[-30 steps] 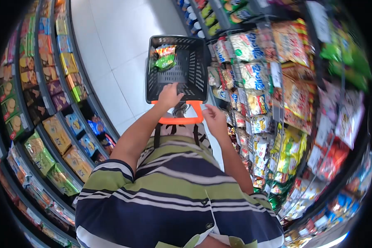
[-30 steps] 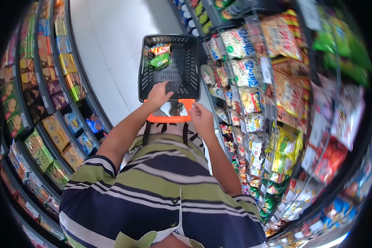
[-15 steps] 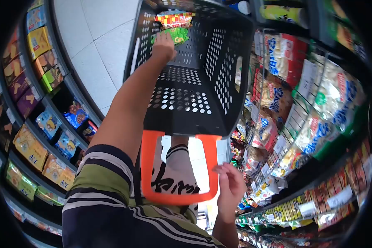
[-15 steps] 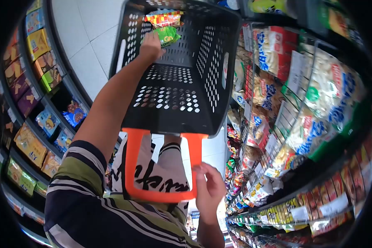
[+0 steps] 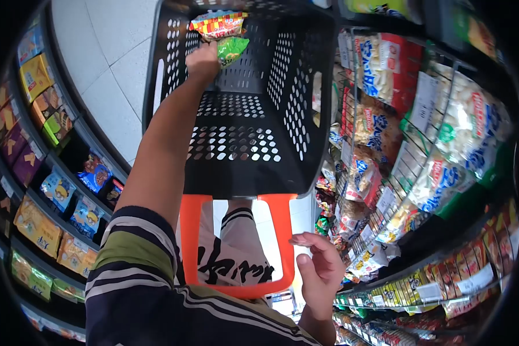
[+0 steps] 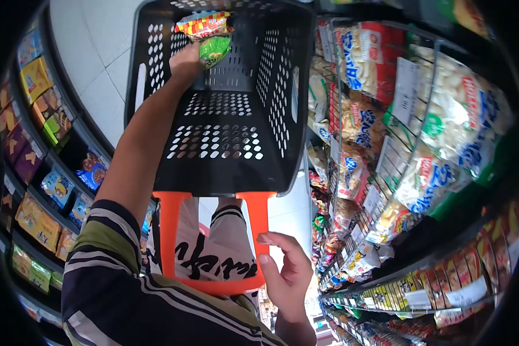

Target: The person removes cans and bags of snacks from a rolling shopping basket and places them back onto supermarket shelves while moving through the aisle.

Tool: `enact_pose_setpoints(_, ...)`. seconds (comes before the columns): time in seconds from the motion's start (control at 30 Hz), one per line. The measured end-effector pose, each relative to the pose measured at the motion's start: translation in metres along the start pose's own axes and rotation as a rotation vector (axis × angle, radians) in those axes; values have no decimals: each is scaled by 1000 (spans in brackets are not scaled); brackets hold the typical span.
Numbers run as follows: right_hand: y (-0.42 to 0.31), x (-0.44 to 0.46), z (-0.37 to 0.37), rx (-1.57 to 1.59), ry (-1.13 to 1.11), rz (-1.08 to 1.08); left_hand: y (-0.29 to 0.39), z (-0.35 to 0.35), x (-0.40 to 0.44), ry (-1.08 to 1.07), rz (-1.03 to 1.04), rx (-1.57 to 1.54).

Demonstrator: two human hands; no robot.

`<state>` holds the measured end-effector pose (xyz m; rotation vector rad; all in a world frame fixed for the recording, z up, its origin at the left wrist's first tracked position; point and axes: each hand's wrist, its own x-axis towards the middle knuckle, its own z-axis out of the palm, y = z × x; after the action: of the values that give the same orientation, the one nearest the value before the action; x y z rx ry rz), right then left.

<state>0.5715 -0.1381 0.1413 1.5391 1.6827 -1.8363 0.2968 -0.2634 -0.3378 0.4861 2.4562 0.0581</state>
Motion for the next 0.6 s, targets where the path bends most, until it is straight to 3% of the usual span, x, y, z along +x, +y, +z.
enact_pose_setpoints(0.13, -22, -18, -8, -64, -10, -104, 19, -90, -48, 9, -13, -130)
enact_pose_setpoints(0.23, -52, -33, -20, -255, -28, -231, 24, -175, -83, -66, 92, -172)
enact_pose_setpoints(0.33, -96, -54, -33, -415, -8, -461, 21, -273, -116, -464, 349, -560)
enact_pose_setpoints(0.47, -142, -83, -56, -474, 45, -643, 52, -423, -219, -785, 369, -855)
enact_pose_setpoints(0.6, -177, -126, -73, -432, -55, -640, 81, -494, -307, -843, 575, -929)
